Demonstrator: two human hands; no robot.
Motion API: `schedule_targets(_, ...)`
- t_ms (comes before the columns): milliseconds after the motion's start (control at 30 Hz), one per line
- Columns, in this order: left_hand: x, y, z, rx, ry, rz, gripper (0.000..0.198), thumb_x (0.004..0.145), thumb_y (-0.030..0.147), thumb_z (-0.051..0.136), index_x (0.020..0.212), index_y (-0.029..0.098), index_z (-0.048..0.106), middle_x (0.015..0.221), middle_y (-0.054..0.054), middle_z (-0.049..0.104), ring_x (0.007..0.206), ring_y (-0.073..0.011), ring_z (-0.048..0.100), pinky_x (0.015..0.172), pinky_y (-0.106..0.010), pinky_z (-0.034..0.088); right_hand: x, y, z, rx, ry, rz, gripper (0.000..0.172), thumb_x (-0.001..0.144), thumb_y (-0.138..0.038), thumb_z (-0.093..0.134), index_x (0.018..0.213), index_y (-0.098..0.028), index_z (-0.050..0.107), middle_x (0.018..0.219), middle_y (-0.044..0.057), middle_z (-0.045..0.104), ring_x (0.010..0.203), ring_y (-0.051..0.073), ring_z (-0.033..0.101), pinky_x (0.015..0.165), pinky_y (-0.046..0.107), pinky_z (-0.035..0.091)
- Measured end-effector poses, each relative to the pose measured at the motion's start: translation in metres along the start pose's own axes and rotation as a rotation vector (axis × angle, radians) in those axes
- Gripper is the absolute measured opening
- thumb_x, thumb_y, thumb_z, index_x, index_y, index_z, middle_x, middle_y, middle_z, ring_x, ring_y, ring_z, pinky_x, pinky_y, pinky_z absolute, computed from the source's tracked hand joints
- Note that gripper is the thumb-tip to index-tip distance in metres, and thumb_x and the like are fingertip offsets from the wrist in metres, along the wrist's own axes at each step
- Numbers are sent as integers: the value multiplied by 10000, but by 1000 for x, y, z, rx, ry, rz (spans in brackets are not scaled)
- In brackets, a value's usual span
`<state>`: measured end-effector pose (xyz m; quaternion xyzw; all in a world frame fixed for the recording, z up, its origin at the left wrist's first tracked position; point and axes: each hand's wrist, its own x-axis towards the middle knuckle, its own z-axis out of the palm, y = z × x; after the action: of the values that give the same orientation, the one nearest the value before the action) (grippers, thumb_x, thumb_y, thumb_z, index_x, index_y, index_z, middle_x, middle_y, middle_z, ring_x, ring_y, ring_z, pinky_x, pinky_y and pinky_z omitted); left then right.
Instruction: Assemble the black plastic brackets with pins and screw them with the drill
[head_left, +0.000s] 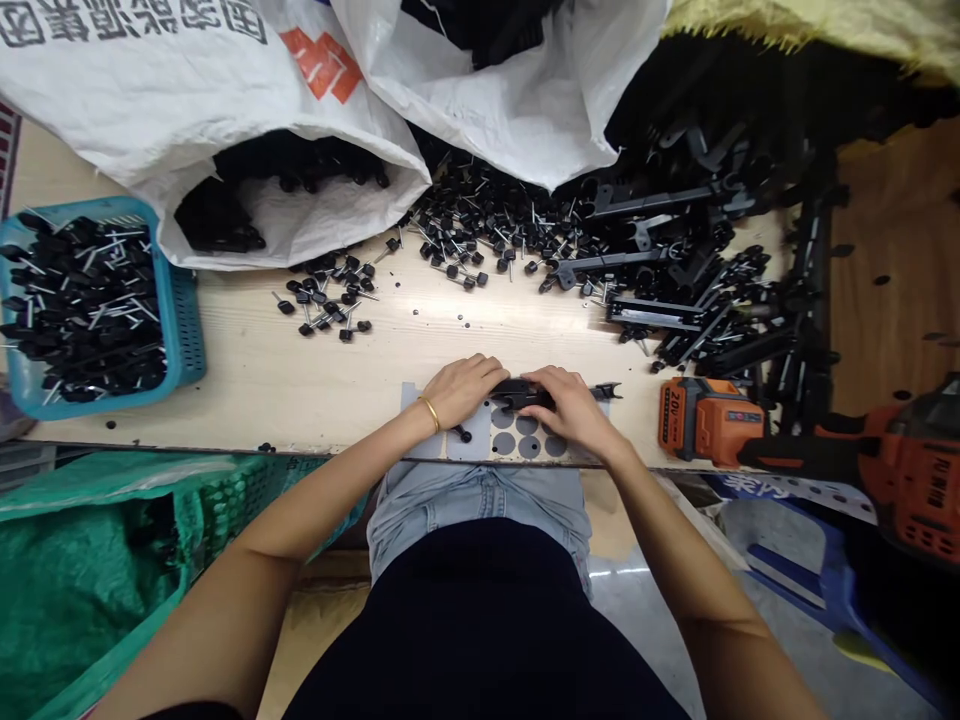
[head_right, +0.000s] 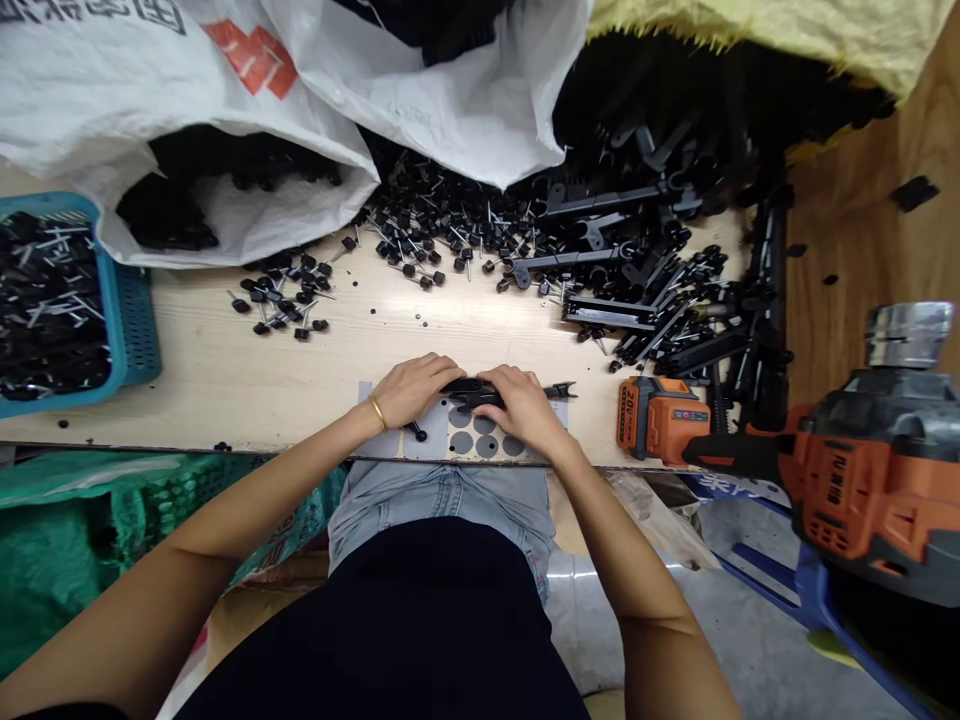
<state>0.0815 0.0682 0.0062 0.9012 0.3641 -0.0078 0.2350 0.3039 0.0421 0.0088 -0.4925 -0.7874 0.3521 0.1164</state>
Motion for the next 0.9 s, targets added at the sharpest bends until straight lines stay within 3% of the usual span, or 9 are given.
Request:
schedule_targets(100, 7, 3, -4, 3, -49, 34, 332, 884, 102, 443, 1183, 181, 561, 1141, -69, 604, 1037, -210, 540, 856, -325, 476, 26, 8, -19, 9, 77, 5, 282, 905, -371, 521, 1102, -195, 619, 1021, 97, 651, 885, 235, 596, 791, 378, 463)
schedule_targets(200, 12, 6, -10, -52, -71, 68, 390, 836, 130, 503, 1222, 158, 553, 1150, -89, 599, 1055, -233, 546, 873, -353, 484, 68, 13, -31, -287, 309, 61, 293, 933, -253, 420, 1136, -153, 606, 1132, 153, 606, 1013, 283, 540, 870, 436, 419)
schedule_targets(267, 14, 3, -18, -144, -63, 92, 468, 811, 157, 529, 1279, 158, 514, 1156, -87, 601, 1056, -223, 558, 882, -347, 491, 96, 15, -35, -460, 342, 64, 330, 952, -204, 332, 1114, -147, 613, 1166, 169, 586, 1071, 310, 497, 894, 474, 379)
schedule_targets(333, 18, -8, -26, -204, 15, 44, 469, 819, 149, 494, 1287, 164, 506, 1144, -75, 608, 1049, -202, 568, 894, -339, 492, 115, 17, -37, -549, 309, 57, 397, 972, -191, 244, 1039, -150, 633, 1098, 164, 598, 1053, 307, 489, 880, 480, 363)
schedule_targets(467, 43, -44, -39, -89, 310, -176, 370, 850, 86, 428, 1188, 130, 572, 1128, -103, 600, 1090, -235, 535, 946, -394, 454, 122, 22, -38, -631, 321, 2, 446, 994, -219, 191, 1001, -169, 635, 1008, 131, 602, 1023, 281, 481, 864, 451, 354)
schedule_targets(600, 82, -70, -39, 34, 351, -285, 351, 854, 22, 364, 1081, 113, 617, 1111, -153, 599, 1123, -294, 498, 957, -466, 401, 119, 30, -37, -663, 261, -30, 433, 988, -193, 206, 978, -146, 637, 971, 138, 610, 1025, 282, 482, 865, 454, 356)
schedule_targets(733, 87, -71, -42, -46, 428, -299, 265, 872, 52, 391, 963, 139, 624, 1015, -116, 621, 1106, -280, 512, 987, -490, 372, 113, 27, -42, -513, 266, 13, 340, 970, -206, 305, 993, -162, 641, 1011, 129, 631, 1068, 287, 495, 914, 480, 361)
schedule_targets(800, 67, -64, -46, -200, 537, -289, 196, 840, 77, 483, 969, 153, 610, 1016, -83, 626, 1047, -240, 550, 964, -442, 414, 99, 18, -45, -291, 404, 31, 234, 937, -243, 426, 1025, -190, 636, 1044, 104, 640, 1034, 264, 535, 922, 464, 387)
schedule_targets(900, 19, -48, -46, -600, 675, -323, 168, 802, 171, 606, 968, 157, 582, 966, -51, 645, 865, -168, 615, 824, -342, 516, 59, -1, -41, 264, 539, 110, 190, 853, -294, 586, 1023, -217, 623, 950, 51, 663, 850, 197, 615, 839, 394, 474)
